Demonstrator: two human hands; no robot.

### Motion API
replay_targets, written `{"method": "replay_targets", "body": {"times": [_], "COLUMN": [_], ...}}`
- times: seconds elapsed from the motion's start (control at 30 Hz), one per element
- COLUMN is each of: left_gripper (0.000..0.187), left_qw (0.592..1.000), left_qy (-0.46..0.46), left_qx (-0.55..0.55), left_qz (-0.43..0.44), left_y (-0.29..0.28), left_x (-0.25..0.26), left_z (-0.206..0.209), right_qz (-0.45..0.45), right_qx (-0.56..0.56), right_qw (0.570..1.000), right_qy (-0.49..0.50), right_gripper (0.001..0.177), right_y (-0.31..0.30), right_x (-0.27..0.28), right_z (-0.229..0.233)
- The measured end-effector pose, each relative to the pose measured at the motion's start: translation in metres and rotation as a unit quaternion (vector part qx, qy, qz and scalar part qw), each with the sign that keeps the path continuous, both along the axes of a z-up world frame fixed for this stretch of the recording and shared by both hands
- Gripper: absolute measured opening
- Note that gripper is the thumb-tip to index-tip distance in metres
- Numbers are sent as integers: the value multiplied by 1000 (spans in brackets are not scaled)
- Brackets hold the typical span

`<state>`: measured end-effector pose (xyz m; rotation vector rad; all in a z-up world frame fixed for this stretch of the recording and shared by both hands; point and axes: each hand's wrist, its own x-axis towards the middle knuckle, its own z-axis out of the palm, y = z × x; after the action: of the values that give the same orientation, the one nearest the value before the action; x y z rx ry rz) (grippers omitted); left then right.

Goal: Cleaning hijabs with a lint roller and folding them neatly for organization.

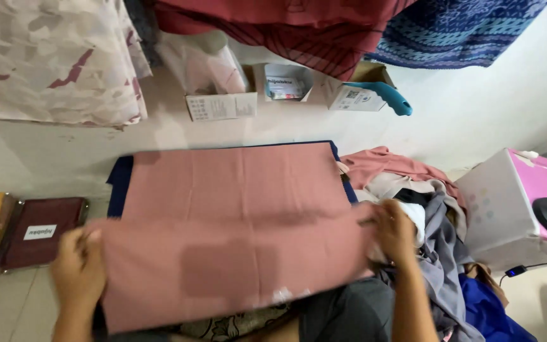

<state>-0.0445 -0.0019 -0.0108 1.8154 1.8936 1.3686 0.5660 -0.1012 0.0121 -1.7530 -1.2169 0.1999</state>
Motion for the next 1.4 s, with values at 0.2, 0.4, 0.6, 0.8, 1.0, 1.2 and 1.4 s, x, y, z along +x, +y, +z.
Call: {"method": "replay_targets", "body": {"times": [0.2,0.4,0.6,0.8,1.0,1.2,1.4], "left_gripper": [18,18,18,23,21,21,13], "left_qw": [977,916,945,996,985,968,989], "left_qy": [203,358,300,44,-51,-112,-138], "left_qx": [-5,41,-38,16,154,222,42], "left_qz": [63,174,120,75,64,39,0], "left_y": [29,18,19,8,-30,-4,37], "left_x": [50,54,57,39,29,-91,-190], "left_z": [-23,-50,-34,-41,-31,-109,-151], "right_qz": [-57,-185,-125,-104,-106,-112,-130], "right_qx": [2,13,11,41,103,161,202], "right_qw": [989,914,935,984,988,980,969], "right_qy": [-135,-361,-330,-138,-43,0,-59], "right_gripper": [3,8,13,16,18,15,10], "right_y": [58,56,56,41,1,-60,-79], "right_x": [-45,-84,-81,-76,-58,-60,-55], "right_z": [-57,-46,-46,-39,-22,5,44]}}
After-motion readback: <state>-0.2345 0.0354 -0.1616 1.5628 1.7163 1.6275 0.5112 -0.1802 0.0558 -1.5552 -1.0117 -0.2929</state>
